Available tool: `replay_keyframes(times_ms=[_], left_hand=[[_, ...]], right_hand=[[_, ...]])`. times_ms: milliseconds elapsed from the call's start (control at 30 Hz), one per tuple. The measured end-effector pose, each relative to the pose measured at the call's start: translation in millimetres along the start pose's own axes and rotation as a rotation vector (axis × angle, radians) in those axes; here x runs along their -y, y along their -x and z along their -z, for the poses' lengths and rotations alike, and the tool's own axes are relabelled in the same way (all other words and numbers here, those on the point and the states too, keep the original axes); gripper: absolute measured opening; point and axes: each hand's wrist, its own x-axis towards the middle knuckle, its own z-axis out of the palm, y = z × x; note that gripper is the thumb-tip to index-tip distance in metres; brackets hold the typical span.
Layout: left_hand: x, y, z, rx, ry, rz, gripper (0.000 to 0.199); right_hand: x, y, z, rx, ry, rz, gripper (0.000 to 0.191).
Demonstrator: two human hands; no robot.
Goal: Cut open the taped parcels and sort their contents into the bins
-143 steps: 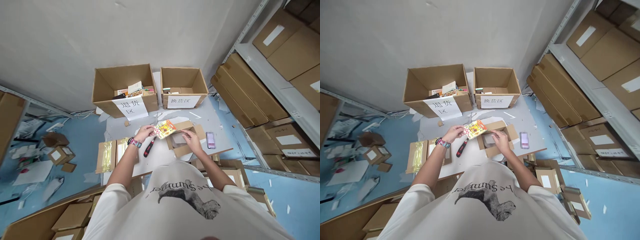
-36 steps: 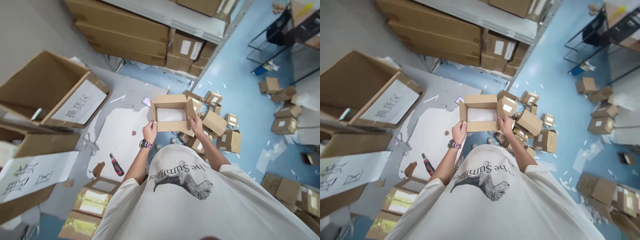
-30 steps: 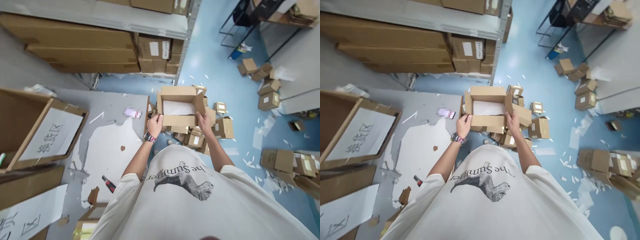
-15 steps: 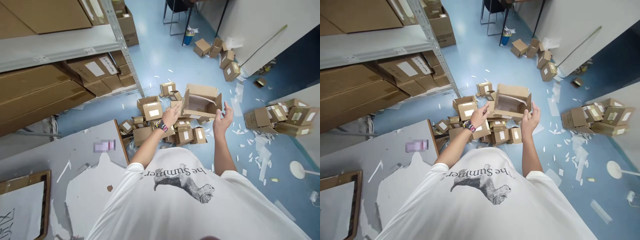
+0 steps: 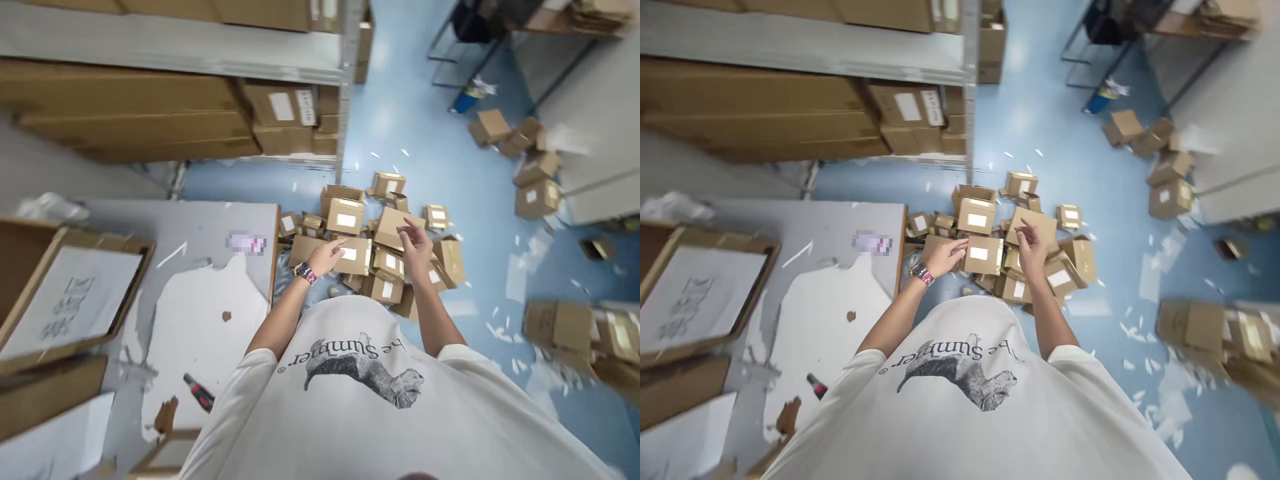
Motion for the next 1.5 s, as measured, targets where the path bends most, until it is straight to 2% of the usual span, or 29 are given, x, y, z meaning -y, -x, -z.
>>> replay_keyframes(times_ms=[133,200,267,333,400,467,533,733,867,1033,1167,1300,1500], left_hand=[[38.4,76.3,29.0,-0.330,0.134,0.174,0.053],[56.7,121.5,34.0,-0.503,0.195,0.248,0.052],[72.7,169.7,33.0,-0.681,0.237,0.317,0.051],[85.2,219.1,26.8,-0.849,0.272,0.383,0.050],[93.9,266.7,16.8,-0.995,0.301,0.441,0.049],[99.2,310.0,4.6,-1.122,0.324,0.492,0.048],[102.2,348.2,-8.5,-1.226,0.338,0.536,0.047],[111.3,443.5,-47.7,-1.472,0.396,0.573,0.047],[125.1,498.2,-75.0,-1.661,0.456,0.583,0.046],[137.1,551.8,-110.3,-1.884,0.529,0.640,0.042],[136.5,576.7,-136.6,-2.036,0.573,0.696,0.040],[133.4,587.3,-164.2,-2.157,0.644,0.747,0.039],[135.3,588.8,-207.7,-2.356,0.815,0.782,0.040]], right_hand=[[18.9,-24.8,-89.2,0.371,-0.076,0.096,0.056],[31.1,-26.4,-140.4,0.550,-0.108,0.133,0.058],[46.8,-15.5,-192.6,0.718,-0.140,0.173,0.060],[66.0,9.3,-240.5,0.878,-0.174,0.217,0.061],[87.3,45.5,-279.8,1.025,-0.202,0.266,0.060],[108.4,88.5,-309.0,1.152,-0.225,0.318,0.059],[127.0,133.8,-329.1,1.258,-0.251,0.364,0.058],[162.8,254.4,-357.3,1.508,-0.265,0.464,0.049],[172.8,315.8,-367.3,1.664,-0.239,0.467,0.043],[176.6,388.5,-379.6,1.816,-0.178,0.514,0.049],[179.3,446.4,-386.1,1.952,-0.151,0.553,0.053],[180.8,499.7,-382.9,2.109,-0.116,0.641,0.053],[171.0,569.4,-351.1,2.542,-0.031,0.777,0.050]])
